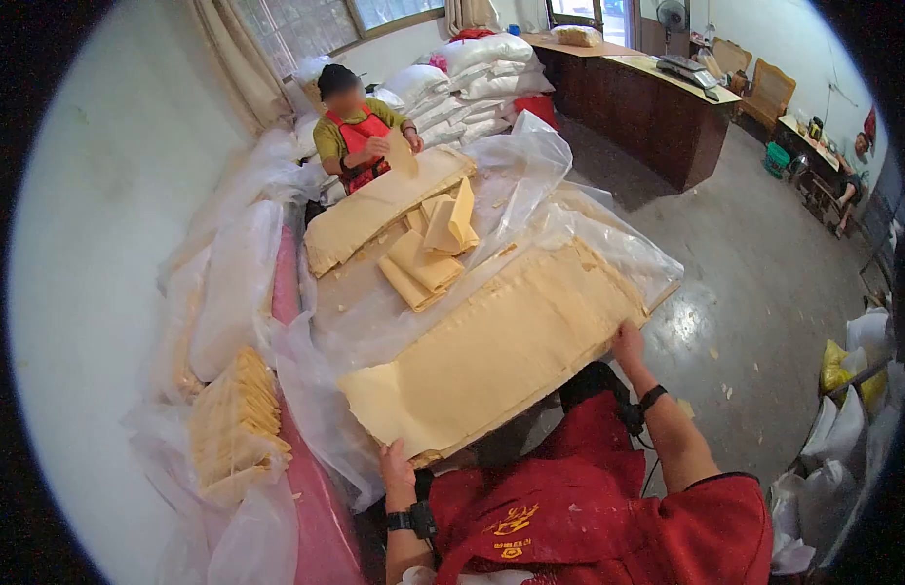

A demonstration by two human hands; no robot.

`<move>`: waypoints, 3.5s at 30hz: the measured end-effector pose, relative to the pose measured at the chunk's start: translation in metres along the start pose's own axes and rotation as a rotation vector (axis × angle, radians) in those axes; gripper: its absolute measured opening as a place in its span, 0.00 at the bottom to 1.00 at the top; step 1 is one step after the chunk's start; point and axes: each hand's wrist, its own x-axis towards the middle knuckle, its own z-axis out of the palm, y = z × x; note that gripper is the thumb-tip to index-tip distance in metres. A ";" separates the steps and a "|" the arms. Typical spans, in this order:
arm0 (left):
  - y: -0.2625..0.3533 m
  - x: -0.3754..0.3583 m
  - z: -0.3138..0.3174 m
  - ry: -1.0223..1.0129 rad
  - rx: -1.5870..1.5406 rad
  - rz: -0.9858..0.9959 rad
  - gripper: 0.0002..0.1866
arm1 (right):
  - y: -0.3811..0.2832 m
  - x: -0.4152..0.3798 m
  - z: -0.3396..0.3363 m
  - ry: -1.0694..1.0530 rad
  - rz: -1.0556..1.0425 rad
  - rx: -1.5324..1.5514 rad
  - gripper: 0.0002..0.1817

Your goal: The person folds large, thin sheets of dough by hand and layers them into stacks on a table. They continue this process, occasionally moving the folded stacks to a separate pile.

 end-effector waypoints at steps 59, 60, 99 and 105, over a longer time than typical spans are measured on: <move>-0.037 -0.005 0.125 -0.388 1.368 0.948 0.29 | -0.221 -0.099 0.066 -0.588 -0.869 -0.142 0.32; -0.038 -0.003 0.127 -0.388 1.362 0.941 0.29 | -0.218 -0.080 0.074 -0.770 -0.794 -0.214 0.32; -0.007 0.065 0.105 0.044 1.622 1.186 0.08 | -0.250 -0.021 0.111 -0.452 -0.978 -0.200 0.37; 0.051 0.106 0.088 -0.460 1.547 1.036 0.07 | -0.277 0.013 0.097 -0.772 -1.188 -0.609 0.30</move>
